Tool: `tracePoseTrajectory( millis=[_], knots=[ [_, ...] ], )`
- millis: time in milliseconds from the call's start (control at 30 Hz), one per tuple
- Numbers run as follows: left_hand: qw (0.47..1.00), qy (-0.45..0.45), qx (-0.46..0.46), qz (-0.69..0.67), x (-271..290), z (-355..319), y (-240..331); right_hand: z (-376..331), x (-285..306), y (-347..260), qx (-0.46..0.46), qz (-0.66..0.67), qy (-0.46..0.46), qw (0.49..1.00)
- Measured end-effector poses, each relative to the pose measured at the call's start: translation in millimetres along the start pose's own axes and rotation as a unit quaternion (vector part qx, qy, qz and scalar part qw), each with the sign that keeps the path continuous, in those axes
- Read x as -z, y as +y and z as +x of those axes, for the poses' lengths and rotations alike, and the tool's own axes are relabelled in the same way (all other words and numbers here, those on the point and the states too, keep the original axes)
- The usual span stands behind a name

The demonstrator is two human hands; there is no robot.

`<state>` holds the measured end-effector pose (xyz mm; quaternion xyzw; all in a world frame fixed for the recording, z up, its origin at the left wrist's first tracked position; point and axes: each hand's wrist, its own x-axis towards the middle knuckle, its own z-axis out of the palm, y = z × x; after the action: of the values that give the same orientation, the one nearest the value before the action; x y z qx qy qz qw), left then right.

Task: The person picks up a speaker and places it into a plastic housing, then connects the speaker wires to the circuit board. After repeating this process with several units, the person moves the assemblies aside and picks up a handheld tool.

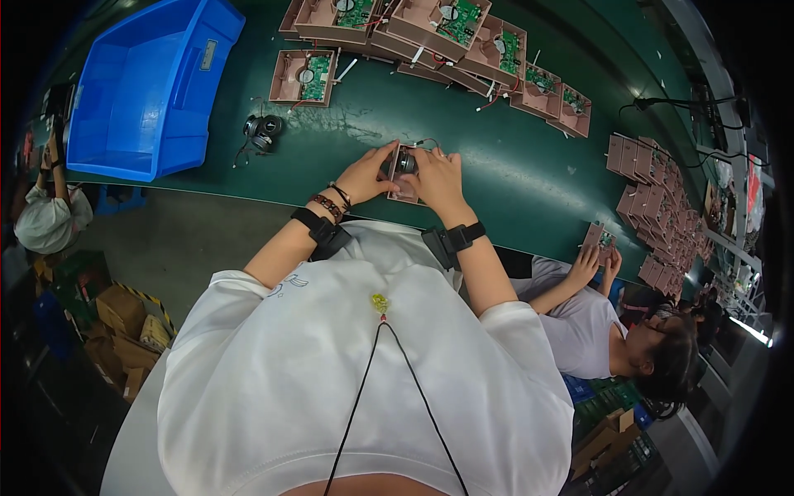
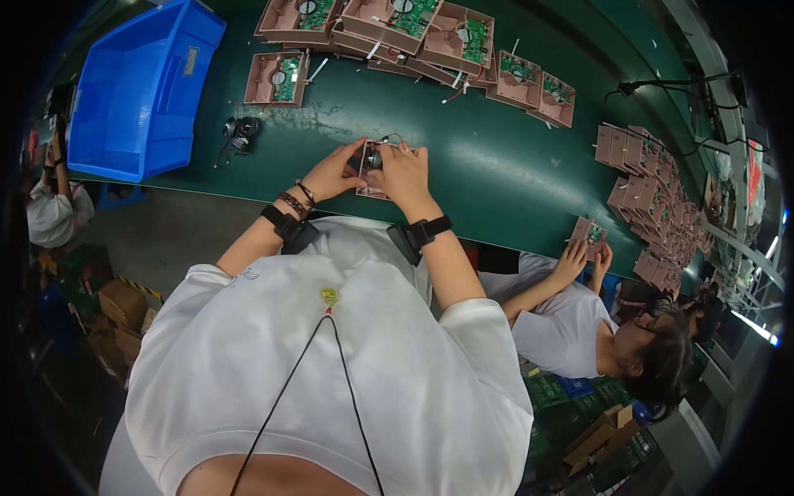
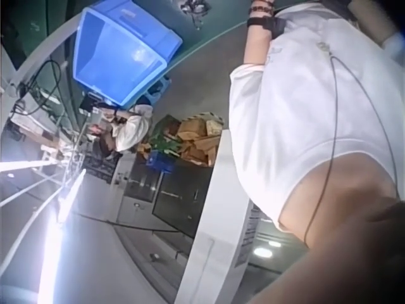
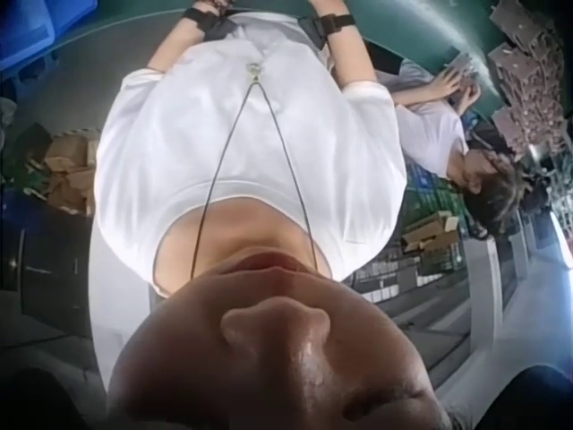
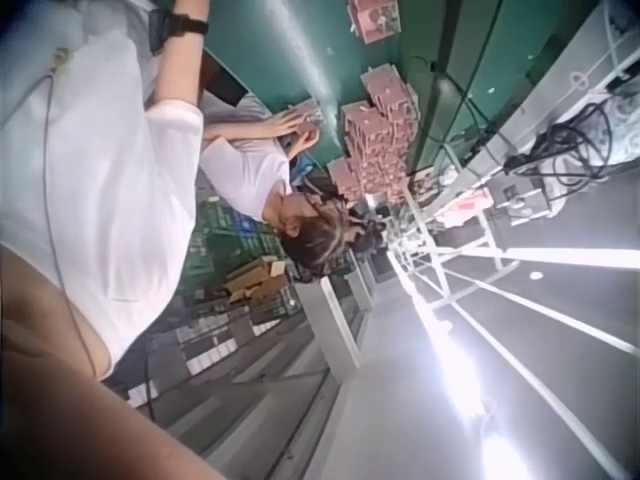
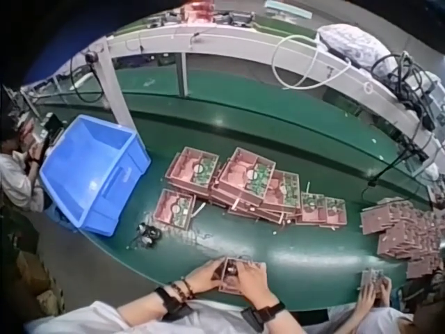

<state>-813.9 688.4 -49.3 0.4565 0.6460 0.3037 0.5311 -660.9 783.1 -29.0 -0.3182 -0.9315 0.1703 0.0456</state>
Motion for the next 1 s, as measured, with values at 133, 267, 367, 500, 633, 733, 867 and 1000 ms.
tracePoseTrajectory(
  millis=[133, 267, 367, 500, 633, 733, 867, 1000],
  knots=[
    [1.000, -0.002, -0.013, 0.000, 0, 0, -4, -2, -1, -2, 0.006, -0.001, 0.018, 1.000],
    [0.995, 0.053, -0.016, 0.079, -6, 7, -8, -2, -2, -7, -0.011, -0.020, 0.027, 0.999],
    [0.983, 0.118, 0.032, 0.139, -9, 16, 2, -3, -1, -9, -0.022, -0.031, 0.033, 0.999],
    [0.985, 0.079, 0.078, 0.133, -2, 22, 13, -2, 0, -11, -0.044, -0.036, 0.012, 0.998],
    [0.986, 0.088, 0.093, 0.104, -2, 23, 14, -3, -1, -10, -0.045, -0.036, 0.011, 0.998],
    [0.978, 0.112, 0.118, 0.131, -8, 22, 26, -2, -2, -11, -0.037, -0.023, 0.018, 0.999],
    [0.979, 0.098, 0.136, 0.120, -5, 24, 25, -7, -3, -14, -0.056, -0.016, 0.049, 0.997],
    [0.984, 0.086, 0.120, 0.095, -2, 22, 22, -12, 7, -5, 0.005, 0.062, 0.105, 0.992]
  ],
)
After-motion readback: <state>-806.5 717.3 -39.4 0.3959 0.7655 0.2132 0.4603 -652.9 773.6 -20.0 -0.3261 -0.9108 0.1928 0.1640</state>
